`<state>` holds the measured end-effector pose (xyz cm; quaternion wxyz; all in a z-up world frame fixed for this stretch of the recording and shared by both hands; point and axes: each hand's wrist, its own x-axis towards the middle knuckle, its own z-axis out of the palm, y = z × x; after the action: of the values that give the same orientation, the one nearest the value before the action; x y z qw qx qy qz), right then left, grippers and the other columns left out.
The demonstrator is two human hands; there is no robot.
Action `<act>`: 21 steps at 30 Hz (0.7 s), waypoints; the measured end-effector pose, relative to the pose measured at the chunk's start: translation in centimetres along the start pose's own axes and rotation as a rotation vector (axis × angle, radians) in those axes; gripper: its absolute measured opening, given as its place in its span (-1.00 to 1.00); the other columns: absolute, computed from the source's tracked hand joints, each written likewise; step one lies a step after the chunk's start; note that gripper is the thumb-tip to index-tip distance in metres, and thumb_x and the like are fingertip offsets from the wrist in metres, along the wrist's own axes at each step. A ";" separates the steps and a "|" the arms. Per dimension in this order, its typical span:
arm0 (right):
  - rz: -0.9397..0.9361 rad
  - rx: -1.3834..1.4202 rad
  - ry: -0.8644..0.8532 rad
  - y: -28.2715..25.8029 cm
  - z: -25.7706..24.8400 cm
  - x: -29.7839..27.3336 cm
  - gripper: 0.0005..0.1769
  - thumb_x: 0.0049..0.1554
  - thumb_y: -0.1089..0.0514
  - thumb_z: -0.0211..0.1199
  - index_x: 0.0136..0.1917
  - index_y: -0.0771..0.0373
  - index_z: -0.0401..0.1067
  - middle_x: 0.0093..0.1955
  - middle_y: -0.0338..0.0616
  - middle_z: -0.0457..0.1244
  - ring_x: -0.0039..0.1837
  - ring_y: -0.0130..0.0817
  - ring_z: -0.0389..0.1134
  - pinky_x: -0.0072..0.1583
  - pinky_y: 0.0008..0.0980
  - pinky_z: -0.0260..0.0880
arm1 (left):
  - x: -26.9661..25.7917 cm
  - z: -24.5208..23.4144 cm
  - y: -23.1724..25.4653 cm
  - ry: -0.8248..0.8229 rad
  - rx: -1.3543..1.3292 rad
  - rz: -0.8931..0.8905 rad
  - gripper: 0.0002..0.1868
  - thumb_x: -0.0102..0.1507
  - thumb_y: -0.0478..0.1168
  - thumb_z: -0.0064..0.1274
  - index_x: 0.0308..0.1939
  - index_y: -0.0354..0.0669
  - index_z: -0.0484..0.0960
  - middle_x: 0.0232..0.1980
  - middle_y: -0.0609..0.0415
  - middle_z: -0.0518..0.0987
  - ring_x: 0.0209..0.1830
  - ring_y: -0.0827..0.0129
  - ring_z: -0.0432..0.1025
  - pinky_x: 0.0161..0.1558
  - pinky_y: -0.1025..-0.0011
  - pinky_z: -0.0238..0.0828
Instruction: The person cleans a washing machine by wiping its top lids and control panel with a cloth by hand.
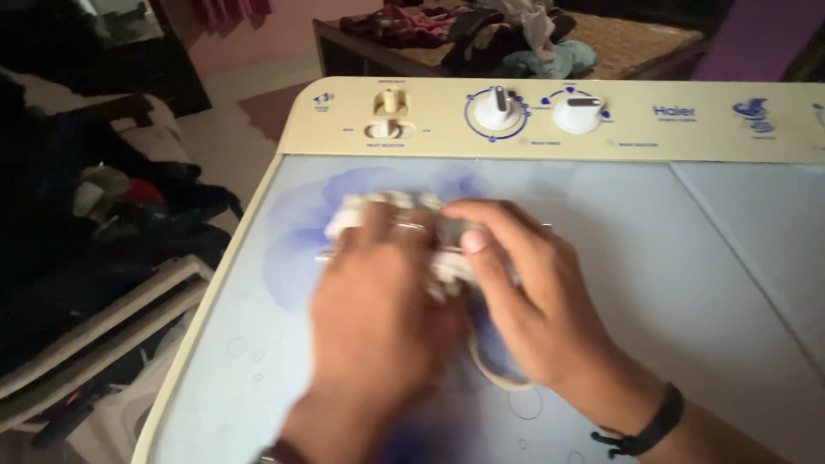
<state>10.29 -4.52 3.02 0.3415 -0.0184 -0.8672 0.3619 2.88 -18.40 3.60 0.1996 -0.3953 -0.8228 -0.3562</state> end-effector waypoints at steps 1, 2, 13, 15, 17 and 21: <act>-0.153 -0.046 0.010 0.1 0.0 -0.1 -0.67 0.36 0.14 -0.02 0.26 0.31 0.44 0.15 0.03 0.42 0.14 -0.08 0.43 0.16 -0.23 0.41 | 0.3 -0.5 -0.4 -0.007 -0.004 0.011 -0.46 -0.13 -0.23 0.28 -0.04 -0.18 0.63 -0.01 -0.18 0.54 -0.06 -0.18 0.45 -0.07 0.01 0.43; -0.306 -0.094 0.016 0.1 0.0 -0.2 -0.69 0.39 0.16 -0.03 0.24 0.35 0.42 0.21 0.08 0.39 0.26 -0.02 0.44 0.27 -0.19 0.38 | 0.6 -0.9 -0.8 0.001 0.070 -0.062 -0.48 -0.11 -0.17 0.32 -0.06 -0.16 0.64 0.00 -0.15 0.55 -0.04 -0.18 0.45 -0.08 0.00 0.43; -0.076 -0.053 -0.004 -0.3 -0.2 -0.4 -0.65 0.33 0.09 -0.03 0.21 0.30 0.45 -0.06 -0.01 0.39 -0.13 -0.21 0.39 -0.04 -0.27 0.38 | -0.6 -1.6 -1.3 0.048 0.081 -0.047 -0.58 -0.07 -0.16 0.30 -0.14 -0.17 0.69 -0.01 -0.11 0.57 -0.02 -0.12 0.46 -0.07 0.00 0.44; -0.150 -0.051 -0.030 -0.5 -0.1 -0.4 -0.65 0.35 0.10 -0.03 0.21 0.32 0.45 -0.02 -0.01 0.40 -0.11 -0.23 0.37 -0.04 -0.28 0.36 | 0.0 -2.9 -2.7 0.037 0.264 -0.332 -0.54 -0.03 -0.03 0.36 -0.15 -0.17 0.67 -0.01 -0.11 0.55 0.00 -0.11 0.45 -0.08 0.02 0.44; -0.076 -0.074 -0.024 -0.7 -0.1 -0.3 -0.65 0.31 0.08 -0.01 0.20 0.29 0.46 -0.09 -0.06 0.40 -0.20 -0.27 0.37 -0.11 -0.31 0.36 | -0.4 -1.9 -2.0 0.026 0.187 -0.249 -0.53 -0.02 0.00 0.37 -0.11 -0.11 0.69 0.01 -0.10 0.56 -0.02 -0.10 0.46 -0.06 0.01 0.43; -0.102 -0.030 -0.006 -0.7 0.0 0.0 -0.64 0.34 0.08 -0.05 0.20 0.30 0.45 -0.11 -0.04 0.38 -0.17 -0.29 0.39 -0.07 -0.32 0.37 | -1.9 0.7 1.6 -0.021 0.038 -0.004 -0.43 -0.23 -0.13 0.31 -0.14 -0.17 0.65 0.04 -0.15 0.54 0.00 -0.16 0.43 -0.13 0.00 0.44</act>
<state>10.49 -5.00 3.45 0.3564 0.0220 -0.8734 0.3311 5.25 -18.19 2.63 0.1977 -0.3934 -0.8323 -0.3369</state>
